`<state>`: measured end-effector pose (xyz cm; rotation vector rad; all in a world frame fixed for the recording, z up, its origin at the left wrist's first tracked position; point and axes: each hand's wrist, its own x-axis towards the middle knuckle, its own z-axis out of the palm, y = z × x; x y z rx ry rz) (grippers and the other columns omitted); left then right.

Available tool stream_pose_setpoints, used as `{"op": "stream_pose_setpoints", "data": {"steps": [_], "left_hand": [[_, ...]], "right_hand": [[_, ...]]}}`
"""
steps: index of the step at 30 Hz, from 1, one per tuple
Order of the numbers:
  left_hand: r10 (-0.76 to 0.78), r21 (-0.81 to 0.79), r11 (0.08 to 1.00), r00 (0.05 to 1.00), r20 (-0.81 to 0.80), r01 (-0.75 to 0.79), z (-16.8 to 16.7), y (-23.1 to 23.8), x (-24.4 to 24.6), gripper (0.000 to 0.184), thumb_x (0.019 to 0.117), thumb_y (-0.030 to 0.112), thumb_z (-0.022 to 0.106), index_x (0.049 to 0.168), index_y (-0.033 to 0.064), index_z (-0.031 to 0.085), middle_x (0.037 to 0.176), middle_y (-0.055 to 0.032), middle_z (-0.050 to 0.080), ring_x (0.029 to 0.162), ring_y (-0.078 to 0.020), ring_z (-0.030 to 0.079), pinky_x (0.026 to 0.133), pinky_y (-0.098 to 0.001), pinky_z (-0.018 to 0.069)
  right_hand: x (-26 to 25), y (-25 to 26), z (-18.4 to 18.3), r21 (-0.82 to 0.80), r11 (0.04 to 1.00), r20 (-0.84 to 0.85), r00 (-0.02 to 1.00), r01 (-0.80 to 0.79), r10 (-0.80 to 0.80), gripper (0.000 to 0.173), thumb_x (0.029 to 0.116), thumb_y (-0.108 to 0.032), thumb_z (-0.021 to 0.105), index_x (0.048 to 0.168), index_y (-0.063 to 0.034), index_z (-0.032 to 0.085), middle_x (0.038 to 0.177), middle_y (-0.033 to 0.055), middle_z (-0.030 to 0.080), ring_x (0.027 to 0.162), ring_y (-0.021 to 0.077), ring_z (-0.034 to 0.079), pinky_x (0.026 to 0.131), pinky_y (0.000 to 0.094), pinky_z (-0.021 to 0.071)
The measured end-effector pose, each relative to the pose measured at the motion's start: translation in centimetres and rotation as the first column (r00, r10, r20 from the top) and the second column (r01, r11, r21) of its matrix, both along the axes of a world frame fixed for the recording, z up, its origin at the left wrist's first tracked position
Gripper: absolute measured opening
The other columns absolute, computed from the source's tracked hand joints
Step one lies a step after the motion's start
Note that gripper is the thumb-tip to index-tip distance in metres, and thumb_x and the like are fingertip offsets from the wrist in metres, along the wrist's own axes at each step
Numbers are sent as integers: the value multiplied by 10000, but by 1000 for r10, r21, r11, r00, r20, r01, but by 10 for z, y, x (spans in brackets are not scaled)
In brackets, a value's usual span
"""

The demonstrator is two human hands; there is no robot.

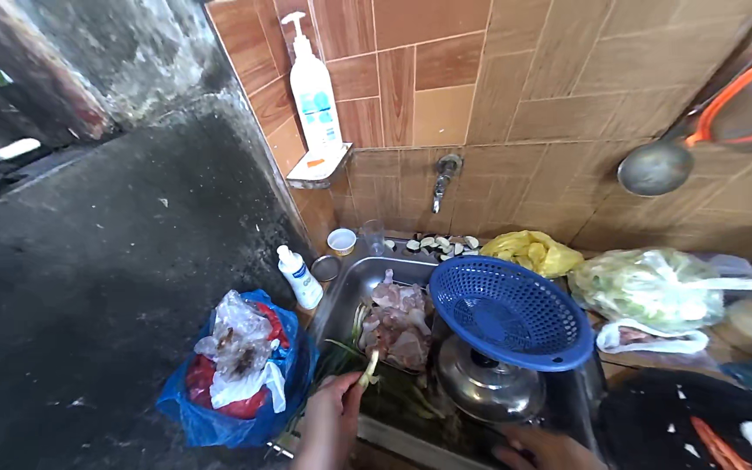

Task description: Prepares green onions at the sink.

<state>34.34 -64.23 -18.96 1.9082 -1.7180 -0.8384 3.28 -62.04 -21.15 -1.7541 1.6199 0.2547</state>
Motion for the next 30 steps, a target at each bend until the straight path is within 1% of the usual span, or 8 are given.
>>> {"op": "stream_pose_setpoints", "data": {"steps": [4,7,11,13,16,22,25,30], "left_hand": [[-62,-22,998,998,24,63,9,-21,-19,315,1059,182,524,1283,48,700,1242,-139,705,1183,-228,657,1071,-384,487],[-61,-65,996,998,-32,59,10,-29,-28,305,1049,188,535,1260,57,713,1215,-114,721,1146,-186,676,1046,-372,510],[-63,-104,993,998,-14,61,23,-24,-34,282,1042,172,552,1238,80,733,1166,-85,749,1099,-178,704,1018,-393,531],[-66,-73,995,998,8,66,29,-23,-28,281,1057,202,545,1220,86,742,1146,-79,753,1069,-178,710,995,-392,536],[-67,-53,996,997,31,69,34,-19,-25,278,1054,170,529,1200,82,748,1126,-92,756,1047,-197,716,969,-402,545],[-108,54,993,994,37,105,34,-16,-28,333,1054,248,550,1294,65,691,1197,-126,722,1111,-233,691,1020,-421,526],[-157,118,982,982,101,145,35,-18,-30,310,1059,259,527,1166,28,703,1030,-152,724,976,-277,697,917,-466,538],[-246,179,957,965,89,227,37,-20,-25,333,1085,238,459,1132,13,700,1023,-160,711,968,-272,687,913,-456,531]], "right_hand": [[59,-56,23,-96,995,185,983,11,7,546,1053,-448,557,1365,-5,620,1318,267,645,1262,431,606,1081,599,454],[91,-80,7,-131,965,734,676,226,-59,680,945,-415,723,1470,-33,521,1350,147,650,1209,223,660,1061,395,534],[115,-98,4,28,962,913,384,271,-135,512,805,-151,868,1238,8,645,1095,79,726,973,127,714,899,307,603],[113,-104,3,15,971,912,396,239,-111,323,824,-121,849,1082,-10,690,959,38,738,859,95,711,829,284,606],[109,-105,6,9,989,888,453,150,-76,262,869,-101,798,1087,-20,679,932,30,743,812,102,727,798,293,627],[118,-105,-1,-89,982,902,431,166,9,497,853,-49,685,1317,0,514,1100,79,704,961,128,704,861,321,598],[120,-103,-5,-170,970,894,441,173,78,400,922,-95,617,1303,-9,532,1129,75,677,984,120,681,860,314,586],[117,-101,0,-170,973,933,344,157,108,699,868,-28,692,1502,-28,397,1216,109,690,1051,166,708,931,345,604]]}}
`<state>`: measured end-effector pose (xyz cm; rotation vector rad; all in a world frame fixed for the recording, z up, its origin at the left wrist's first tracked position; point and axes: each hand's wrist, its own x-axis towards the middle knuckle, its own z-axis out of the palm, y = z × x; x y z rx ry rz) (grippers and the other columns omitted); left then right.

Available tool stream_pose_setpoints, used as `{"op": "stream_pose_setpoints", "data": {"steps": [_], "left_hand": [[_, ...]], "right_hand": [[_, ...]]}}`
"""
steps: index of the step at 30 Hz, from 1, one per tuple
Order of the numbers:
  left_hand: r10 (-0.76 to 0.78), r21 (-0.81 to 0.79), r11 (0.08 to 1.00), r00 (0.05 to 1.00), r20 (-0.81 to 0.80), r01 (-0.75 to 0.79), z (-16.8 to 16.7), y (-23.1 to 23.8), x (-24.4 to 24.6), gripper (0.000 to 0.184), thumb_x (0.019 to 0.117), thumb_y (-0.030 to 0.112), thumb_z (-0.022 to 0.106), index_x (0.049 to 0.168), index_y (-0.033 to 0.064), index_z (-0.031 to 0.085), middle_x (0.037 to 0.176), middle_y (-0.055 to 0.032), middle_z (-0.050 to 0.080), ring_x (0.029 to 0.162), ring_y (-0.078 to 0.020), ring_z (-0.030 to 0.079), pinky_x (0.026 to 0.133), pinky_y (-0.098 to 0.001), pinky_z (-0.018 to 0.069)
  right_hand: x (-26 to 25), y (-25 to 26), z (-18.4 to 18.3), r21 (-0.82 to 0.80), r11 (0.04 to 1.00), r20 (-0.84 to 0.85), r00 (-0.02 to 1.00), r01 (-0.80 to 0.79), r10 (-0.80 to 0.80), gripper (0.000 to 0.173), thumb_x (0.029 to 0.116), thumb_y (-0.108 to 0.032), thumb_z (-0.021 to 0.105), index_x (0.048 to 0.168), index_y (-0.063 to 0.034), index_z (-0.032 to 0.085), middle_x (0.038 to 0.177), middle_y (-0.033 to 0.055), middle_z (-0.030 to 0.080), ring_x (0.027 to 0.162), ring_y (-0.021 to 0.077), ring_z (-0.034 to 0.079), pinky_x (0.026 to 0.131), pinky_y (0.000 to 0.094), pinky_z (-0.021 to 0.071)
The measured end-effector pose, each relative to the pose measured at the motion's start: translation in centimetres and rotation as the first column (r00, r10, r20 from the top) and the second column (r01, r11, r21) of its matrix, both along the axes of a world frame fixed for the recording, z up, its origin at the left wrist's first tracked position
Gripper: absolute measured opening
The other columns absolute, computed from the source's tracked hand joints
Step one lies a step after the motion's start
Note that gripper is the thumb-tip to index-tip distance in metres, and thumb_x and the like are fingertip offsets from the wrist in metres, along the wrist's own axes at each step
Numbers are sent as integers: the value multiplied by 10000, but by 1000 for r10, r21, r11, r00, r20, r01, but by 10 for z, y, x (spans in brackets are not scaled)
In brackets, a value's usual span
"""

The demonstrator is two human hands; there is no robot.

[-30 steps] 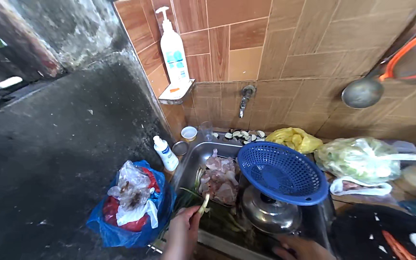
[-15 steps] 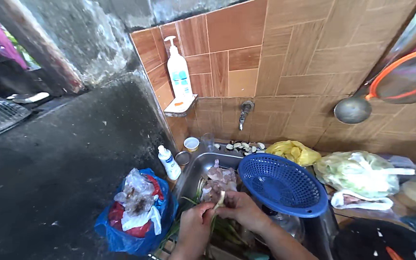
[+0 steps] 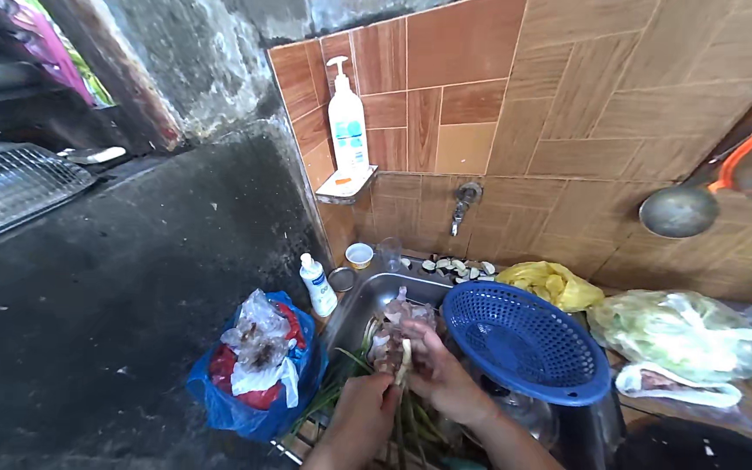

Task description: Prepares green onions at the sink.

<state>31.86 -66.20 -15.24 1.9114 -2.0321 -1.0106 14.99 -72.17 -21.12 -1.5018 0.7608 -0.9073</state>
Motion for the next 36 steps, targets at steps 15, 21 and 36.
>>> {"op": "stream_pose_setpoints", "data": {"steps": [15,21,36], "left_hand": [[132,269,958,985,-107,-99,16,7,-4,349,1117,235,407,1267,16,633,1113,-117,731,855,-195,744,819,-381,617],[181,295,943,981,-68,-154,11,8,-10,366,1117,265,403,1252,26,646,1078,-99,737,820,-178,731,800,-365,603],[159,354,930,976,-151,-96,17,14,-2,352,1111,291,440,1226,52,671,989,-49,725,689,-110,646,688,-308,549]], "right_hand": [[6,8,12,-263,965,-568,811,-19,-139,481,979,-29,500,1444,-87,608,1249,188,708,1099,298,698,1005,440,531],[6,-4,10,-77,996,-573,816,37,-75,361,987,-56,533,1269,-129,747,1218,114,742,1162,212,683,1047,410,501],[0,-4,-9,-441,894,-618,749,-82,-236,326,985,-29,532,1238,-12,736,1115,230,746,1056,394,722,989,525,549]]}}
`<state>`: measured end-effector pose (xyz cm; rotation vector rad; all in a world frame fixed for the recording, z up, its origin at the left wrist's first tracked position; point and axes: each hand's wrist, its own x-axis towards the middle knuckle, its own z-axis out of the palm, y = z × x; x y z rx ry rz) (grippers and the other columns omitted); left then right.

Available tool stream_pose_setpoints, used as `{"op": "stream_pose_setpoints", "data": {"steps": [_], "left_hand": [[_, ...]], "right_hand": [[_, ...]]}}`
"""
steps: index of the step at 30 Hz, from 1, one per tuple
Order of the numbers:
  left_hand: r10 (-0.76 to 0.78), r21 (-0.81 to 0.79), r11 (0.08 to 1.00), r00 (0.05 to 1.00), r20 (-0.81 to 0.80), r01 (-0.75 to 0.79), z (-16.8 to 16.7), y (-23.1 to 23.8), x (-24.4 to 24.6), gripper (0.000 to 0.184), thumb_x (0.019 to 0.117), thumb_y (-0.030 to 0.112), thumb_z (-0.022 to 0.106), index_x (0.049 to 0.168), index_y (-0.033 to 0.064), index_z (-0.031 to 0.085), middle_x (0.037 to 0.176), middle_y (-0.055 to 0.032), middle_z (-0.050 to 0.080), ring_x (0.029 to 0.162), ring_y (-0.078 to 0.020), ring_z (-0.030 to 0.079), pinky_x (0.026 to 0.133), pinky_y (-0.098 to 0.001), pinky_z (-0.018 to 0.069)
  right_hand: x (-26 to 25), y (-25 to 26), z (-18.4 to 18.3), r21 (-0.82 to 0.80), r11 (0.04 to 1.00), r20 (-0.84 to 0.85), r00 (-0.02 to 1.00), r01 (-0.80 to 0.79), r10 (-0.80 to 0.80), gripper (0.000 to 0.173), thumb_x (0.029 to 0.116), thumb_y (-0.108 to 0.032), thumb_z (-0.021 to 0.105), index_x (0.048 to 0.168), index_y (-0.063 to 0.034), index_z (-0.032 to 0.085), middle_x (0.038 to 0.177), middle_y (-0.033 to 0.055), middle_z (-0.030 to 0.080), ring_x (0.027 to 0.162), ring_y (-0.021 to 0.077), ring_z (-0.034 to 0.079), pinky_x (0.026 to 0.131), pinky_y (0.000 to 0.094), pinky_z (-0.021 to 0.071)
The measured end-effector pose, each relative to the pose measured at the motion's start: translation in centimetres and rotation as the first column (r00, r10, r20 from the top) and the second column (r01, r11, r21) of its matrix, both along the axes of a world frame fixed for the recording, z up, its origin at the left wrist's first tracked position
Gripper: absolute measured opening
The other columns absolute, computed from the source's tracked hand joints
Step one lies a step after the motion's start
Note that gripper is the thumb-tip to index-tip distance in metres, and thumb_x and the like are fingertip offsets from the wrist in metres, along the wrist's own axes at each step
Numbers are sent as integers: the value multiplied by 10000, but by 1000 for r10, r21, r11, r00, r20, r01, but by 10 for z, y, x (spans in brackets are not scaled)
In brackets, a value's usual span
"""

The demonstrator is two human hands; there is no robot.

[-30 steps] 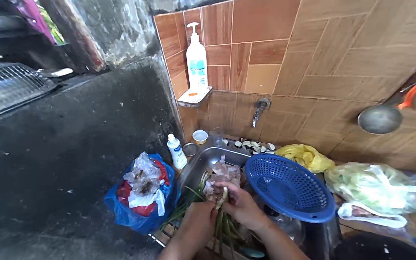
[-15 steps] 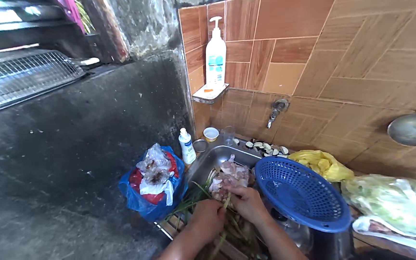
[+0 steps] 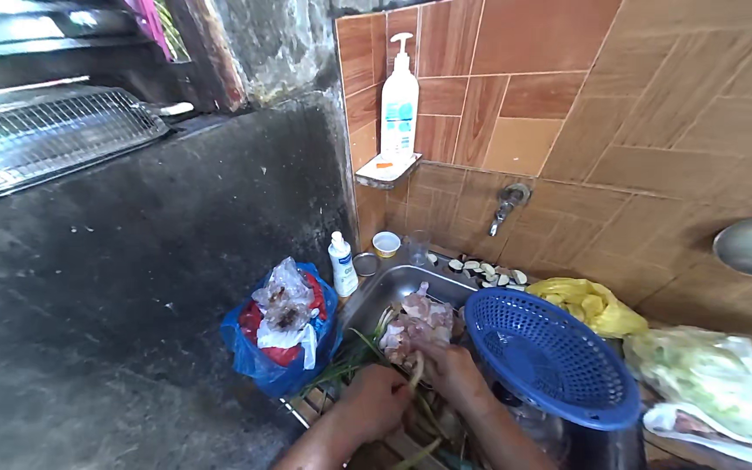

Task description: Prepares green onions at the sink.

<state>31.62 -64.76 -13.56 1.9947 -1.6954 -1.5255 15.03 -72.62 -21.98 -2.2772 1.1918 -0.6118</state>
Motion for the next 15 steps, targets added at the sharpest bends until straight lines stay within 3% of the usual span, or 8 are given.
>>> {"op": "stream_pose_setpoints", "data": {"steps": [3,5,7,9,11,12,14,15], "left_hand": [[50,19,999,994,-99,-48,2,8,4,340,1113,288,446,1270,56,639,975,-37,714,660,-88,632,643,-276,546],[118,-3,993,989,-85,-118,-8,8,8,364,1124,280,386,1324,40,573,1011,-89,688,767,-165,682,737,-350,586],[157,-74,984,986,-53,-161,-20,7,9,388,1129,273,332,1341,11,524,1036,-172,643,875,-279,677,821,-462,574],[184,-169,968,982,-37,-188,-28,5,3,415,1132,275,313,1348,-31,491,1126,-243,606,1000,-347,643,904,-503,526],[227,-232,941,969,-100,-245,-39,7,-2,470,1114,298,394,1385,-80,465,1260,-284,573,1145,-373,610,1015,-497,493],[248,-245,926,952,-181,-288,-46,9,-3,494,1092,299,469,1396,-91,455,1251,-276,590,1125,-351,629,1007,-482,511],[289,-234,892,885,-365,-388,-57,14,-1,395,1053,220,558,1316,-62,470,1049,-177,658,886,-235,700,837,-401,599],[306,-209,881,848,-433,-424,-58,16,3,327,1049,169,544,1287,-43,469,991,-134,660,802,-188,687,767,-363,598]], "right_hand": [[-11,-19,2,138,982,-57,991,129,-122,347,1016,-44,517,1308,-35,704,1243,219,716,1190,389,674,1078,529,486],[-10,-21,-1,221,963,77,981,156,-177,337,1025,-72,536,1320,-35,696,1219,195,729,1147,324,697,1052,490,506],[4,-13,-3,356,926,306,921,127,-243,301,1024,-97,563,1273,-11,708,1087,124,754,919,159,711,877,347,573],[27,1,4,573,817,470,792,63,-390,283,1045,-85,560,1279,23,676,986,88,738,727,97,667,697,276,580],[51,11,12,706,708,532,647,17,-546,239,1054,-92,563,1208,32,696,946,97,728,749,128,681,718,301,592],[60,13,16,743,669,536,599,1,-595,218,1054,-118,574,1128,32,714,919,100,730,774,143,686,740,317,584],[69,8,21,784,617,528,596,-68,-605,237,1063,-158,577,1126,32,704,923,102,735,812,157,705,767,327,594],[70,3,21,782,612,543,607,-116,-580,231,1056,-147,588,1135,39,700,928,105,738,816,160,710,776,328,602]]}}
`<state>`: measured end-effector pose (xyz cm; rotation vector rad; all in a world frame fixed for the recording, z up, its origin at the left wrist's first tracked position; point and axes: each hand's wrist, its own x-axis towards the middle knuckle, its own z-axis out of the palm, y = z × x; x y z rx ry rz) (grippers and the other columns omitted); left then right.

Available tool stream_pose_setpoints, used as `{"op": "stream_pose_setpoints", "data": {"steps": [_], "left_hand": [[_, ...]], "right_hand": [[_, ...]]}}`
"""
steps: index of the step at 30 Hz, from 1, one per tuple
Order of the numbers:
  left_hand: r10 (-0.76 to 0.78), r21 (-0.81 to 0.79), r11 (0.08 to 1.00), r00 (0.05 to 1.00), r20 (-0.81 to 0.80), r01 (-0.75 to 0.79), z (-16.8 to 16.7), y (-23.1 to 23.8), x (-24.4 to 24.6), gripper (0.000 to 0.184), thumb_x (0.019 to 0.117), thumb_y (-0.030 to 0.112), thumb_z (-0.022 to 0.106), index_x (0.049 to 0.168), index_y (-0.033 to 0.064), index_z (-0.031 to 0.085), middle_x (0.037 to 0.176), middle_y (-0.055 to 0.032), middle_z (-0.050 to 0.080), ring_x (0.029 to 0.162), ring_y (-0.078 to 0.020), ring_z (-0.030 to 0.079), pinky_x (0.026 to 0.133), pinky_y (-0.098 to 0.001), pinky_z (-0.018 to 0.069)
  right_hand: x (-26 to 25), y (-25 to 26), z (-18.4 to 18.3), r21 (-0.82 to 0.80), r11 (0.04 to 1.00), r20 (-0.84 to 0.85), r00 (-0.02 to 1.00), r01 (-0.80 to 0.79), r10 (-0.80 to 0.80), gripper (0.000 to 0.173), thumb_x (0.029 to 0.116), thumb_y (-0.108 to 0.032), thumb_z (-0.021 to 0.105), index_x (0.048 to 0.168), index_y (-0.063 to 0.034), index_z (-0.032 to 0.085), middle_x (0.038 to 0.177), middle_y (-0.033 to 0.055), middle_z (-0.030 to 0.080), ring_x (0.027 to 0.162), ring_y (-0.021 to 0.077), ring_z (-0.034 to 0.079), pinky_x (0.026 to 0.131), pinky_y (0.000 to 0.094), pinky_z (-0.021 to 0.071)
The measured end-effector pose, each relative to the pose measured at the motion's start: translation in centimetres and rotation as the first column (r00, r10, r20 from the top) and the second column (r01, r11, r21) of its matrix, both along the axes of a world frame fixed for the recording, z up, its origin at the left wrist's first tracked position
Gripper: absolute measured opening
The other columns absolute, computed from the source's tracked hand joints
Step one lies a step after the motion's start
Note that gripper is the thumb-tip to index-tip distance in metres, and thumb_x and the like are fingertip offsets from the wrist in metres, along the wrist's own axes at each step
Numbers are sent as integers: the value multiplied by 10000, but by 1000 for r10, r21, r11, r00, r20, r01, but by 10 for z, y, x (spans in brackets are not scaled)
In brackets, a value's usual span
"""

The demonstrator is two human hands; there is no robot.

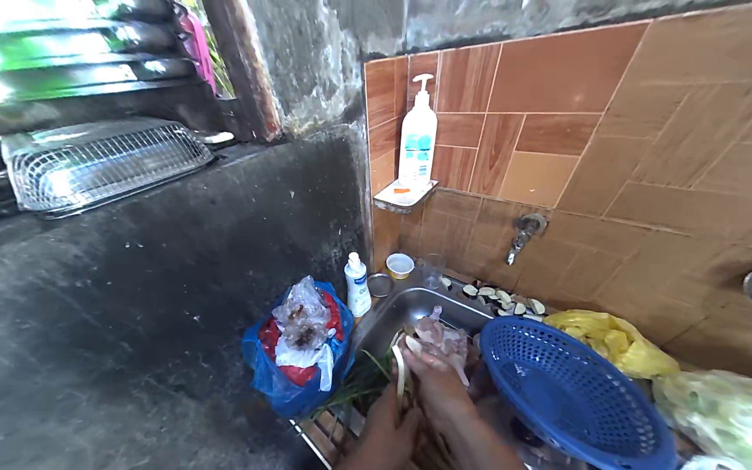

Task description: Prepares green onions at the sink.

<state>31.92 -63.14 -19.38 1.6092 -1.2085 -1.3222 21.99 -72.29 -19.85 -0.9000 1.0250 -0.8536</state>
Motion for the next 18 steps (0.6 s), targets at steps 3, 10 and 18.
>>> {"op": "stream_pose_setpoints", "data": {"steps": [3,10,18], "left_hand": [[28,5,1000,994,-106,-27,15,14,23,211,1068,124,481,1242,8,457,906,-34,629,664,-76,574,638,-260,512],[177,-38,980,948,-266,-194,31,63,76,382,1041,51,448,1419,31,402,869,14,617,614,-35,538,568,-203,474],[242,-59,913,653,-717,-403,44,99,119,290,1061,137,382,1282,84,562,852,22,649,595,-32,585,559,-180,522]], "right_hand": [[-4,-18,-1,-60,990,18,992,-126,127,192,1028,-73,600,1148,52,684,854,64,710,730,123,672,730,294,587],[24,-41,37,-157,915,-209,918,-371,336,159,1041,-76,587,1088,6,715,809,6,679,678,59,632,670,214,553],[116,-39,112,-648,618,-289,894,-446,342,259,1051,-71,449,1231,-49,634,966,78,669,745,143,626,707,319,550]]}}
